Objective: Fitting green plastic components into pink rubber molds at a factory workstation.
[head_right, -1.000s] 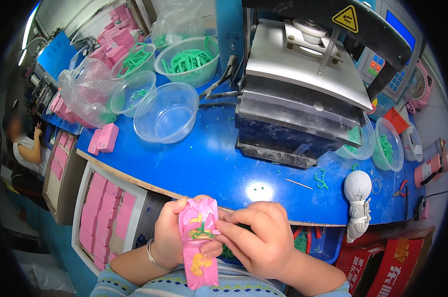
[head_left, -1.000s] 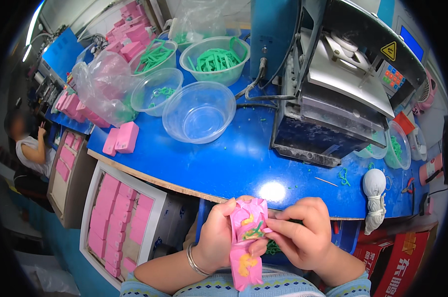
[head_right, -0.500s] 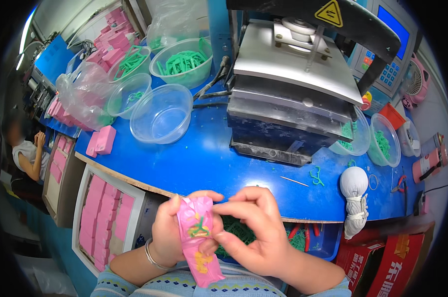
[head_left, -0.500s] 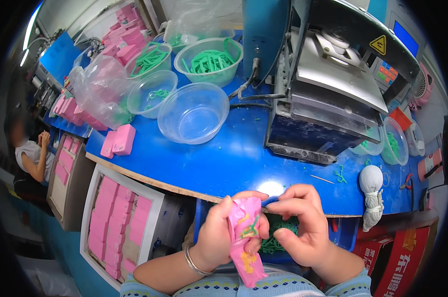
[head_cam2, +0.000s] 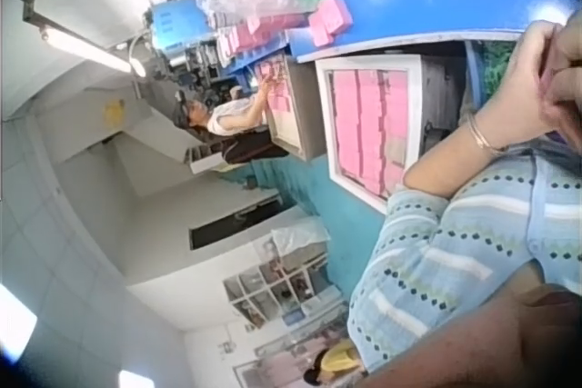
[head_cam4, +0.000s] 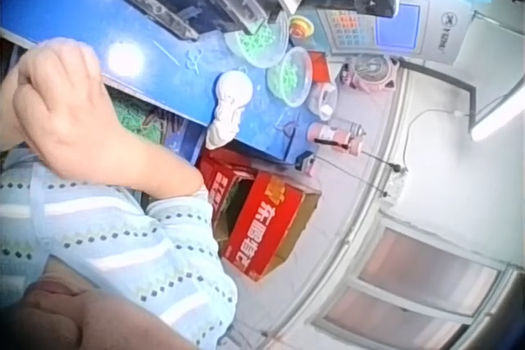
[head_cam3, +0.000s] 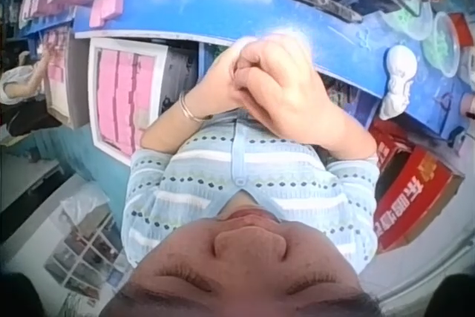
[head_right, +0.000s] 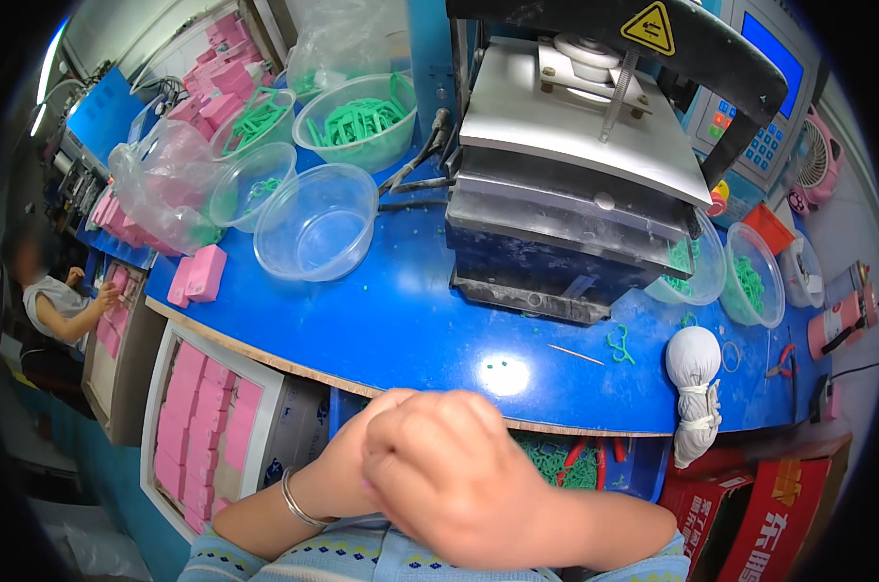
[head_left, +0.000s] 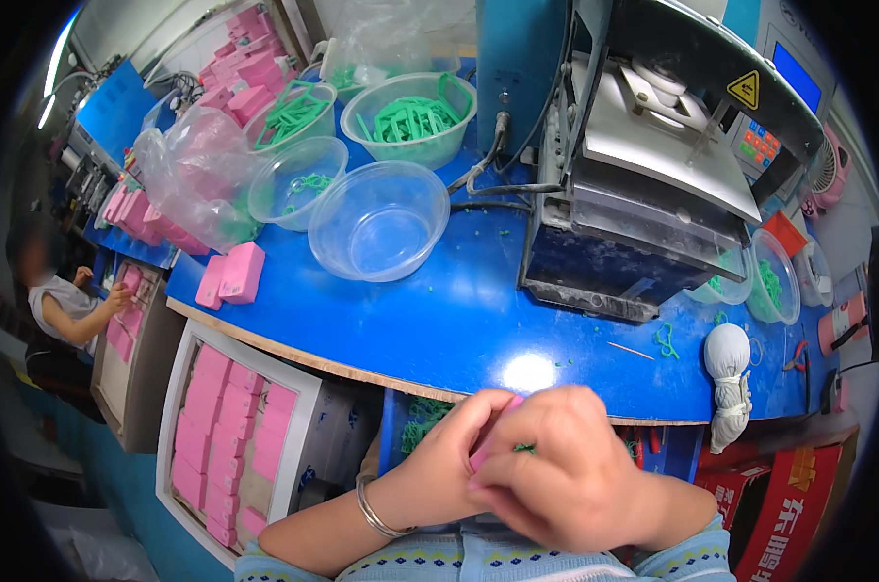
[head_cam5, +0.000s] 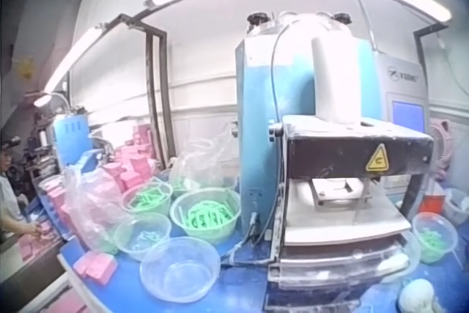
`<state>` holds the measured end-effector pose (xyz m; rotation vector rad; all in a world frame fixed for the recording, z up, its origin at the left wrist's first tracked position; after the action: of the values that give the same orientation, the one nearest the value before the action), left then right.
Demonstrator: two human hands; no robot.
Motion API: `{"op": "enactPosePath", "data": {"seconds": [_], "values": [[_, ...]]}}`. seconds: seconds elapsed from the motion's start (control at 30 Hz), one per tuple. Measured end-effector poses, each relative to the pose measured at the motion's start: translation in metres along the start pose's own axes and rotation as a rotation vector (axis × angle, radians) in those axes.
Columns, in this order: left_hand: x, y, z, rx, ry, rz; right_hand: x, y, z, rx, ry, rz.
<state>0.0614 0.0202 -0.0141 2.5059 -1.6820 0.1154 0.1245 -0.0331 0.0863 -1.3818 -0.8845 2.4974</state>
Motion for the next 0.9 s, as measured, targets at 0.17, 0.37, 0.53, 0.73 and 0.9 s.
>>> {"op": "enactPosePath", "data": {"seconds": [0.17, 0.37, 0.53, 0.73, 0.9], "values": [[0.002, 0.003, -0.008, 0.111, -0.012, -0.018, -0.007, 0.005, -0.003, 0.033, 0.005, -0.087], [0.007, 0.005, 0.016, -0.089, 0.727, 0.049, -0.008, 0.01, -0.037, 0.276, -0.176, -0.061], [0.012, 0.004, 0.014, -0.1, 0.947, 0.164, 0.008, 0.012, -0.039, 0.279, -0.272, 0.044], [0.006, -0.001, 0.013, -0.088, 1.03, 0.049, -0.001, 0.014, -0.034, 0.269, -0.3, -0.009], [0.003, -0.004, 0.008, -0.067, 1.118, 0.002, -0.011, 0.023, -0.039, 0.321, -0.495, -0.116]]}}
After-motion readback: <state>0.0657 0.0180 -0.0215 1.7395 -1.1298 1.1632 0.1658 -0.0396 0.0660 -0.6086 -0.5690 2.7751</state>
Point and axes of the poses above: each hand's wrist, its own y-axis away from the middle knuckle, its own x-axis out of the palm, z = x × y, the point moved 7 cm from there along -y, towards the middle knuckle, and after that the axes turned 9 degrees about y, right-handed, at the moved point
